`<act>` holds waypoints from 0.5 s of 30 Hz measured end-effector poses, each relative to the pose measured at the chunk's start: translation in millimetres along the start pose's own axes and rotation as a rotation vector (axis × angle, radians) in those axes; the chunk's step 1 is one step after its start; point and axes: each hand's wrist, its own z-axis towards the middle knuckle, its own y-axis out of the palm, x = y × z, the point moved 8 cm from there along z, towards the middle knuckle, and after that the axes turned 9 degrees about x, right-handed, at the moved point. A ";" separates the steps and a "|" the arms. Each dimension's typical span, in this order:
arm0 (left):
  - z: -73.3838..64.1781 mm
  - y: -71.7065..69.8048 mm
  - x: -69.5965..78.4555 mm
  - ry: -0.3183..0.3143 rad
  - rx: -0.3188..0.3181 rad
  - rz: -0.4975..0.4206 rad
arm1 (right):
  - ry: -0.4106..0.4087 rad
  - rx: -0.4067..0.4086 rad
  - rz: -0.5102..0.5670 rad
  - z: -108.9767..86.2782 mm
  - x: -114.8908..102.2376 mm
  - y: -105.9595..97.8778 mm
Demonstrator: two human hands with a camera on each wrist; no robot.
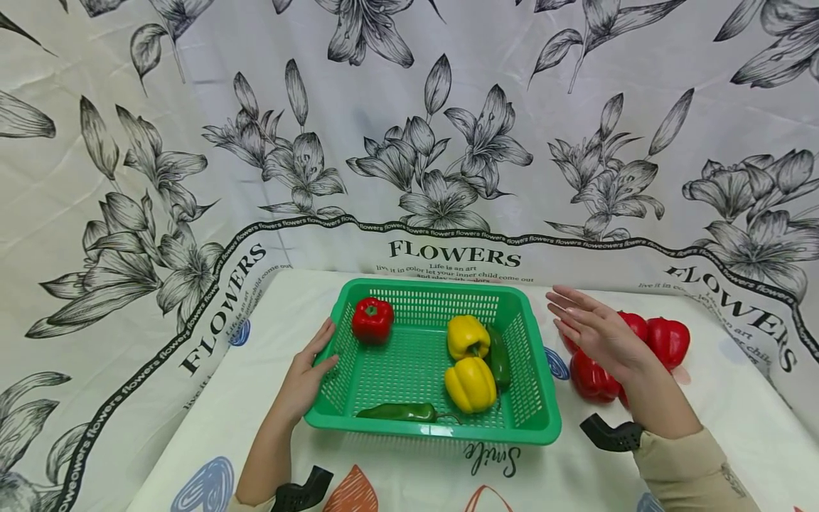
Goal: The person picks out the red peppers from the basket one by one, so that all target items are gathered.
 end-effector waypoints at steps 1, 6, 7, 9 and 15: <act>-0.1 0.1 0.1 0.000 0.000 -0.001 | 0.009 -0.003 -0.018 2.8 1.0 3.5; 0.4 0.4 -1.3 -0.004 0.001 0.001 | 0.025 -0.011 -0.101 15.7 2.0 20.6; 0.5 0.4 -1.7 -0.003 0.002 0.002 | 0.026 -0.016 -0.119 17.8 1.7 24.3; 0.6 0.3 -1.9 -0.002 0.001 0.002 | 0.029 -0.024 -0.151 22.1 1.3 31.8; 1.0 0.1 -2.0 0.001 0.000 0.004 | 0.034 -0.052 -0.253 36.7 4.3 55.2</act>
